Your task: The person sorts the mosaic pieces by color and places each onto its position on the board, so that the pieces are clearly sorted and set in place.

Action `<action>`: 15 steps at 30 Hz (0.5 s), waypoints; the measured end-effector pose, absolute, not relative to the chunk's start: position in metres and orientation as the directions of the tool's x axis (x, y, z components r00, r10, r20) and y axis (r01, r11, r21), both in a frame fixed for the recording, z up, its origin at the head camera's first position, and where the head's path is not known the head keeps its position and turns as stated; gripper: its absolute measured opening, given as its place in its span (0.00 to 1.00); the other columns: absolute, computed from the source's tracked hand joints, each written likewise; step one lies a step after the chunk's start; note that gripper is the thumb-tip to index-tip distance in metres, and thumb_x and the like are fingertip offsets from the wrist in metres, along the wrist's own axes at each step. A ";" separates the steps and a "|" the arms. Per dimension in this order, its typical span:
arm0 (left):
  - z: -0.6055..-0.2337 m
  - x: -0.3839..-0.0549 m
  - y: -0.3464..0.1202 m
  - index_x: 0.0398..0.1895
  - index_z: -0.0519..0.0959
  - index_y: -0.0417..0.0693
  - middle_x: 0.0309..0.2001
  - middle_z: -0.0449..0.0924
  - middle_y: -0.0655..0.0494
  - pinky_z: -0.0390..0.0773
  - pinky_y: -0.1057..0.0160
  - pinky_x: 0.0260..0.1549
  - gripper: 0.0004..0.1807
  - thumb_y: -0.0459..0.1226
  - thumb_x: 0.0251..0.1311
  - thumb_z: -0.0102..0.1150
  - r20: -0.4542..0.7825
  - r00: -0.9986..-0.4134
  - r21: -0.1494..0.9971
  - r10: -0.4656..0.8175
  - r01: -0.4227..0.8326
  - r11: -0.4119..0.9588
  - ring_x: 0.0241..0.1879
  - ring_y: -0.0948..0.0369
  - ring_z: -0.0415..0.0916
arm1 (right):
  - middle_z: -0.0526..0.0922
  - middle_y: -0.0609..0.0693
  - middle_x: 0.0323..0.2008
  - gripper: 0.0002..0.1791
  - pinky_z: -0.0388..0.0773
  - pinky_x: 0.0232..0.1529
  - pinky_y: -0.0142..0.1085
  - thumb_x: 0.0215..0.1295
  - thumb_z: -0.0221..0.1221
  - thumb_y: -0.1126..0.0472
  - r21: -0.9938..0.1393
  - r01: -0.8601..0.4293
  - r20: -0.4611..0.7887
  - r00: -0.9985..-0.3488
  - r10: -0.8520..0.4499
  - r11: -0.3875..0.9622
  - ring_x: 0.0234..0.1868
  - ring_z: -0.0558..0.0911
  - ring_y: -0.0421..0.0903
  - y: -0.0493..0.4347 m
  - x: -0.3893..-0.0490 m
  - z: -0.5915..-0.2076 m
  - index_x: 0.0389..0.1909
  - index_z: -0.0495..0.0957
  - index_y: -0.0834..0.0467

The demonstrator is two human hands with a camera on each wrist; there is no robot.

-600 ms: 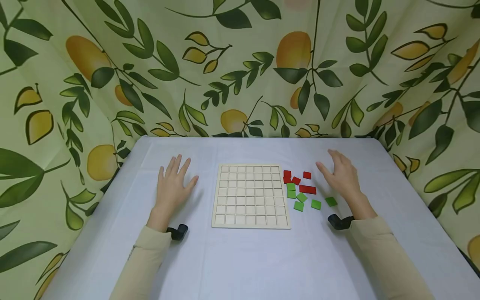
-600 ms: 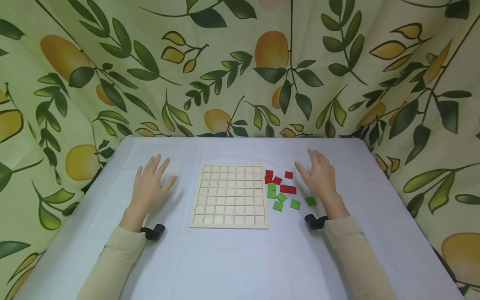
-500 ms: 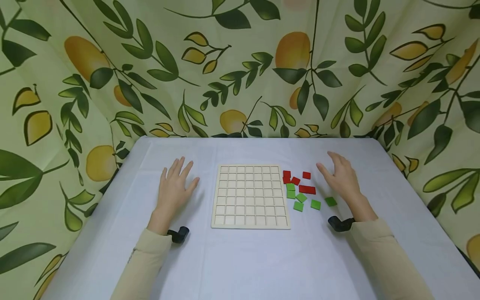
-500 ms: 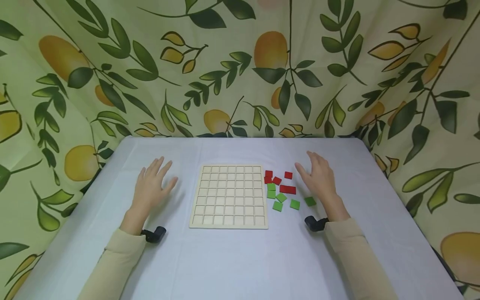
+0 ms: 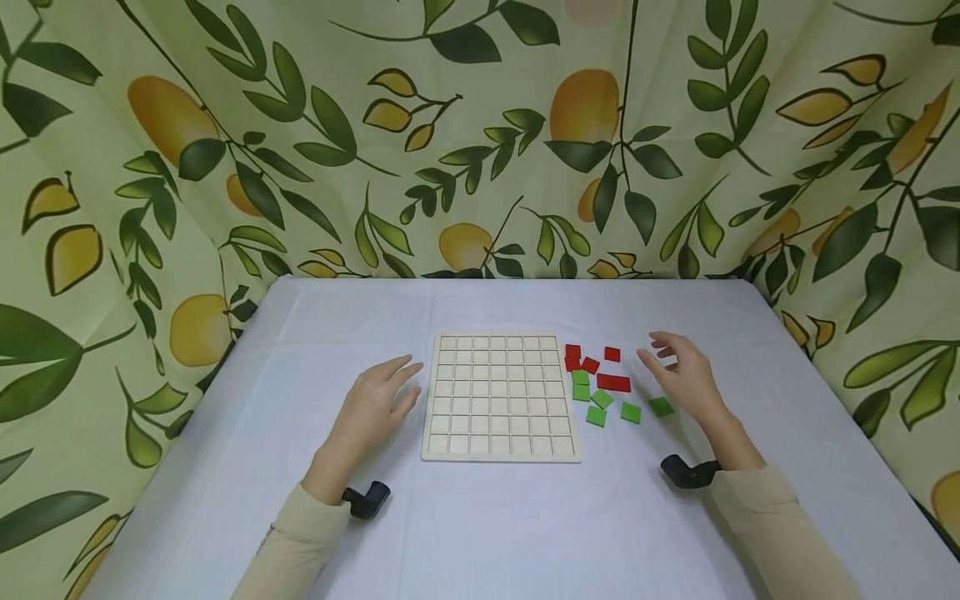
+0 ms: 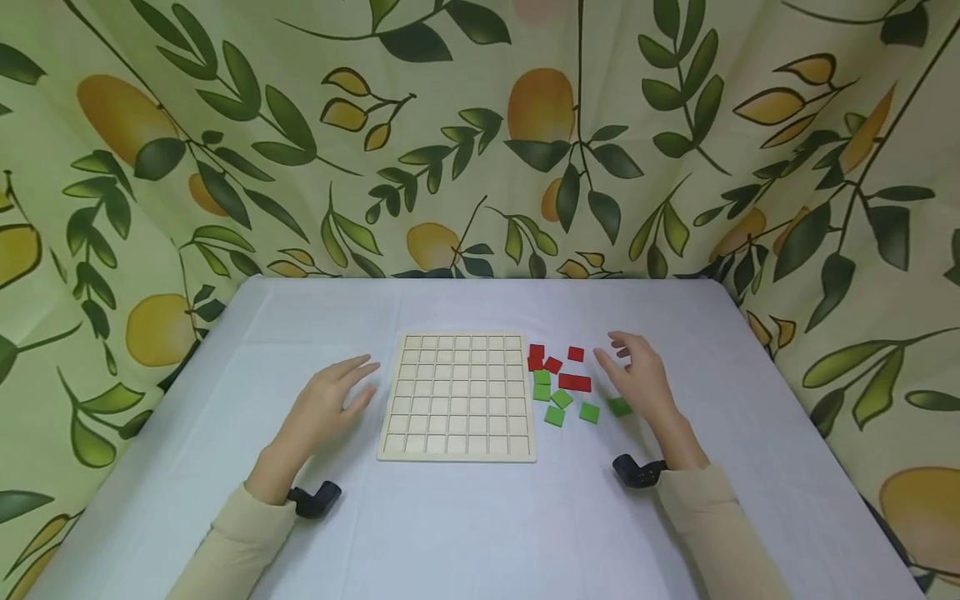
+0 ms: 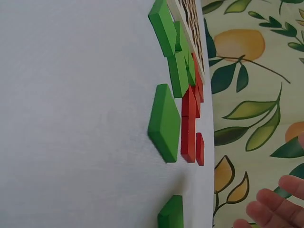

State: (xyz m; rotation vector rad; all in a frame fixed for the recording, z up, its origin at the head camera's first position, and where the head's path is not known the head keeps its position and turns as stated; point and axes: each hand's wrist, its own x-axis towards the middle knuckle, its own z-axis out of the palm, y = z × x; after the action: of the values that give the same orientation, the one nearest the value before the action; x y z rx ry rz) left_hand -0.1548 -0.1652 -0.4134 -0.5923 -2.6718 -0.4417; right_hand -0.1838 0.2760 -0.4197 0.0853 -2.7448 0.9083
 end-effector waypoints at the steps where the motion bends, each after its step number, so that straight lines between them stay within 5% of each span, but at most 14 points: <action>1: -0.413 -0.153 -0.164 0.55 0.80 0.45 0.58 0.80 0.44 0.77 0.45 0.57 0.19 0.39 0.60 0.62 0.410 -0.839 0.215 0.357 0.470 0.856 0.57 0.46 0.78 | 0.77 0.69 0.50 0.26 0.83 0.43 0.46 0.68 0.57 0.58 -0.583 -0.138 0.258 -0.966 0.021 0.800 0.48 0.77 0.62 0.277 -0.183 -0.421 0.60 0.69 0.70; 6: -0.415 -0.146 -0.157 0.53 0.81 0.48 0.56 0.81 0.46 0.78 0.49 0.57 0.18 0.39 0.60 0.63 0.380 -0.820 0.191 0.429 0.523 0.831 0.55 0.48 0.80 | 0.79 0.64 0.40 0.22 0.70 0.32 0.20 0.65 0.59 0.60 -0.598 -0.135 0.242 -0.970 0.018 0.790 0.39 0.77 0.50 0.283 -0.176 -0.425 0.55 0.73 0.70; 11: -0.417 -0.139 -0.152 0.51 0.82 0.48 0.54 0.83 0.47 0.80 0.50 0.54 0.17 0.37 0.58 0.64 0.367 -0.797 0.195 0.481 0.571 0.798 0.52 0.49 0.82 | 0.77 0.57 0.33 0.18 0.69 0.28 0.21 0.65 0.59 0.60 -0.620 -0.132 0.205 -0.979 -0.003 0.774 0.31 0.68 0.30 0.291 -0.168 -0.429 0.50 0.76 0.69; 15: -0.421 -0.135 -0.151 0.50 0.83 0.48 0.52 0.83 0.47 0.80 0.51 0.52 0.16 0.37 0.56 0.65 0.354 -0.796 0.195 0.491 0.577 0.793 0.50 0.50 0.82 | 0.75 0.54 0.31 0.17 0.69 0.27 0.23 0.65 0.59 0.60 -0.632 -0.116 0.147 -0.989 -0.028 0.766 0.29 0.66 0.27 0.298 -0.163 -0.433 0.48 0.77 0.68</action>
State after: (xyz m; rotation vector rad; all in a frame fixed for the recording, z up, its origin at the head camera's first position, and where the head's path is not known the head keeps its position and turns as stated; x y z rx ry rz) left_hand -0.1347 -0.1508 -0.4214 -0.8223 -2.6981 -0.4270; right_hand -0.1633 0.2983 -0.4329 0.1159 -2.8302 1.0254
